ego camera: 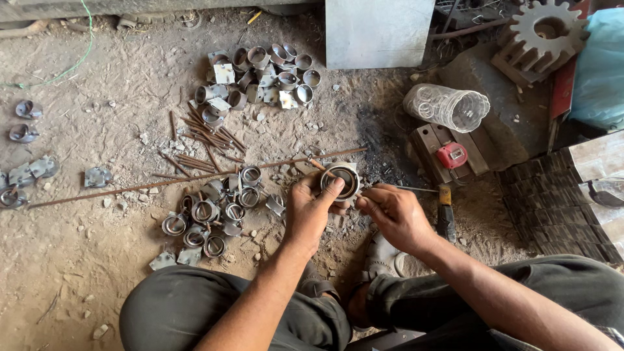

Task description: The person sits on the ground and welds small cylindrical metal parts onto a gear-shaped metal piece using a handheld welding tool. They repeatedly pick up parts, position them, and weld them in place.

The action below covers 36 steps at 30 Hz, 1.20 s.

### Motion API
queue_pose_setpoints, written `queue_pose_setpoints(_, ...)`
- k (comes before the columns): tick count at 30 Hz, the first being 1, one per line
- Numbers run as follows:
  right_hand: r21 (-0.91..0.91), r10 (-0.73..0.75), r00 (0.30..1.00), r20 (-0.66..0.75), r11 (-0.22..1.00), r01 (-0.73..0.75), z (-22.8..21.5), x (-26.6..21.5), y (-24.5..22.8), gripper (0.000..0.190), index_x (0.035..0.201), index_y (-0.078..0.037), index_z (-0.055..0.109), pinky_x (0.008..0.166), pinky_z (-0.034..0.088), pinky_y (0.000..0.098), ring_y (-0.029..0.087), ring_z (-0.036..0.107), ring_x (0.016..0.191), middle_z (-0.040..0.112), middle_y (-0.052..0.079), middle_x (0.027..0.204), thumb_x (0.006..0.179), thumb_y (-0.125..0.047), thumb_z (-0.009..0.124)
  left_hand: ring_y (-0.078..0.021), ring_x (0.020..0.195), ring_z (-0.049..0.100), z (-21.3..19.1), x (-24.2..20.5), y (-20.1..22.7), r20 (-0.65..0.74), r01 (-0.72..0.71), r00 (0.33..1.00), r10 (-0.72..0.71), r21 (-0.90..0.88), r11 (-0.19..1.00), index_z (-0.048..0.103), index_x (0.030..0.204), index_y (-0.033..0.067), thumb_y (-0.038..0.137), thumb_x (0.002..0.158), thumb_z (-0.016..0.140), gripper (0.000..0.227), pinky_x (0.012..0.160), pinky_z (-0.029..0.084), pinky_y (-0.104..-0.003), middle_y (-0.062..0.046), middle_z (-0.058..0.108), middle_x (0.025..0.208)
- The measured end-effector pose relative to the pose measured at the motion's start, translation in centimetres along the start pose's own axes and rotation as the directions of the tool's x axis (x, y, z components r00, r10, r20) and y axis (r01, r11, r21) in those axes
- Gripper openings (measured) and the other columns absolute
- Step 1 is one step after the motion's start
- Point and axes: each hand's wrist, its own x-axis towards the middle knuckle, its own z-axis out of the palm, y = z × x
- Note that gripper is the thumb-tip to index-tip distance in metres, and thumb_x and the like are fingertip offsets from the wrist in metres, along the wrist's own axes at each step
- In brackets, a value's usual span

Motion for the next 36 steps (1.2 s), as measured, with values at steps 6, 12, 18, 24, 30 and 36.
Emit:
queue_pose_setpoints(6,0.090,0.012,0.998,-0.061,0.996,-0.007,-0.1,0.1,-0.2,0.021,0.096,0.000,0.073,0.059,0.053,0.0375,0.021,0.068,0.067,0.068,0.010,0.080,0.097,-0.020,0.066,-0.0126,0.068,0.073,0.2,0.0,-0.2,-0.022,0.012,1.000,-0.013,-0.038,0.999,0.072,0.108,0.0044,0.021,0.093,0.073,0.022,0.056,0.061,-0.026,-0.008,0.077,0.088)
queue_pose_setpoints(12,0.326,0.166,0.986,0.028,0.931,-0.166,-0.3,0.1,-0.4,0.026,0.111,-0.004,0.073,0.068,0.058,0.0284,0.012,0.073,0.078,0.078,0.007,0.087,0.095,-0.025,0.068,-0.0124,0.069,0.073,-0.1,-0.1,0.0,-0.013,0.033,0.999,-0.033,-0.036,0.999,0.071,0.107,0.0056,0.025,0.095,0.071,0.022,0.058,0.062,-0.027,-0.006,0.076,0.087)
queue_pose_setpoints(18,0.188,0.025,0.998,-0.063,0.982,-0.013,-0.6,-0.1,-0.7,0.029,0.106,-0.002,0.074,0.063,0.055,0.0318,0.015,0.070,0.072,0.076,0.010,0.086,0.089,-0.025,0.075,-0.0122,0.071,0.074,-0.2,-0.2,-0.2,0.015,0.026,1.000,-0.025,-0.038,0.999,0.070,0.107,0.0061,0.025,0.098,0.069,0.021,0.060,0.060,-0.026,-0.006,0.077,0.088)
queue_pose_setpoints(24,0.046,-0.022,0.997,-0.079,0.999,0.026,-0.6,-0.2,-0.4,0.021,0.095,0.000,0.073,0.059,0.051,0.0343,0.017,0.066,0.066,0.069,0.013,0.076,0.098,-0.021,0.069,-0.0118,0.070,0.073,0.2,-0.3,-0.9,0.038,0.009,0.999,-0.006,-0.058,0.998,0.071,0.110,0.0055,0.022,0.096,0.070,0.021,0.060,0.061,-0.027,-0.006,0.076,0.087)
queue_pose_setpoints(30,0.225,0.217,0.976,0.021,0.950,-0.216,-0.7,0.0,-0.8,0.017,0.093,-0.004,0.075,0.055,0.054,0.0343,0.024,0.070,0.062,0.072,0.011,0.070,0.097,-0.020,0.069,-0.0122,0.071,0.073,0.3,-0.1,-1.4,0.032,0.000,0.999,0.002,-0.043,0.999,0.071,0.112,0.0056,0.024,0.096,0.071,0.025,0.060,0.062,-0.027,-0.007,0.077,0.089)
queue_pose_setpoints(36,-0.065,-0.122,0.950,-0.287,0.992,0.107,-0.9,-0.3,-1.3,0.011,0.094,-0.002,0.076,0.058,0.055,0.0360,0.026,0.071,0.067,0.072,0.013,0.080,0.088,-0.011,0.075,-0.0147,0.072,0.075,0.6,0.2,-1.8,0.018,0.011,1.000,-0.009,-0.130,0.992,0.071,0.110,0.0026,0.022,0.095,0.072,0.024,0.063,0.065,-0.030,-0.009,0.077,0.089)
